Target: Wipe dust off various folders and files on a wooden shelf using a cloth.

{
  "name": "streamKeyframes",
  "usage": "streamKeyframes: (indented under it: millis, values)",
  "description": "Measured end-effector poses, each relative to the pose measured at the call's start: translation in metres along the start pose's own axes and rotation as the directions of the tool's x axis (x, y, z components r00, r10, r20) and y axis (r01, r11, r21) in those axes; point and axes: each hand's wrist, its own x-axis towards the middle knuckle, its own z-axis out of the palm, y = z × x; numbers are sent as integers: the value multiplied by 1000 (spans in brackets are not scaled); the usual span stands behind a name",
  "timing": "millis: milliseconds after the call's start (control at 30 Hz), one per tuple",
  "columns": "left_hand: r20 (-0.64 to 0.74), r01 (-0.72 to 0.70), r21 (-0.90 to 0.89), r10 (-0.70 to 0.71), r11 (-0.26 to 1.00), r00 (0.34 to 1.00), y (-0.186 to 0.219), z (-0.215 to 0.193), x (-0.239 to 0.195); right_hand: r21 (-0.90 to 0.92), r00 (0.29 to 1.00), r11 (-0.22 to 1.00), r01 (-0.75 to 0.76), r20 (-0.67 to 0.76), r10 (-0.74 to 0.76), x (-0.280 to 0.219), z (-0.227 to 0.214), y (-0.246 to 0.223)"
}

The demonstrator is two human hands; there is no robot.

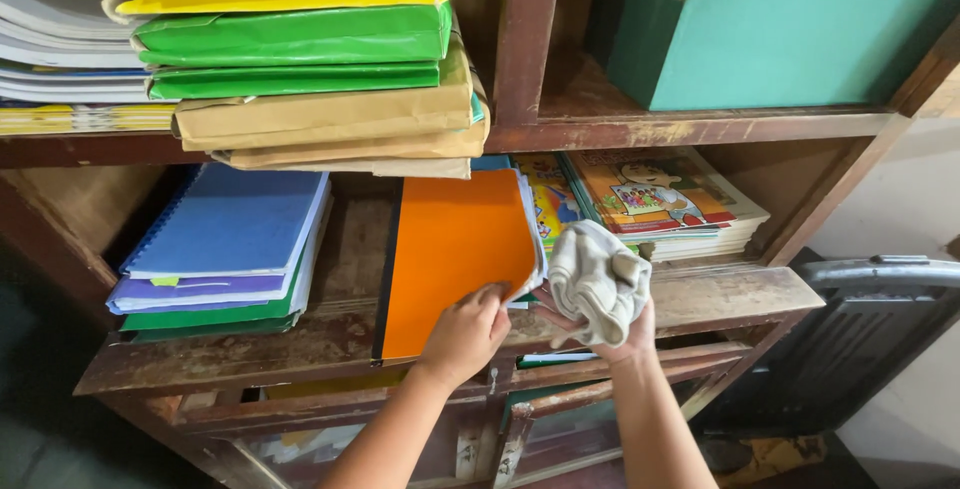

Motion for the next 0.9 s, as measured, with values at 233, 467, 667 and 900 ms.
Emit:
streamKeyframes:
  millis: [233, 467, 667, 900]
  values:
    - [77, -69, -126, 79, 990, 994, 2, -52, -10, 75, 992, 997, 16, 122, -25, -5, -12, 18]
    - [423, 370, -468, -164, 802, 891, 23, -127, 25, 153, 969, 988, 6, 243, -44, 8, 64, 35]
    - [714, 581, 2, -408, 814, 569, 59, -106, 82, 213, 941, 977, -6, 332, -67, 20, 137, 30]
    - [441, 324, 561, -606, 762, 661, 60, 21, 80, 281, 898, 960, -6, 424, -119, 11, 152, 30]
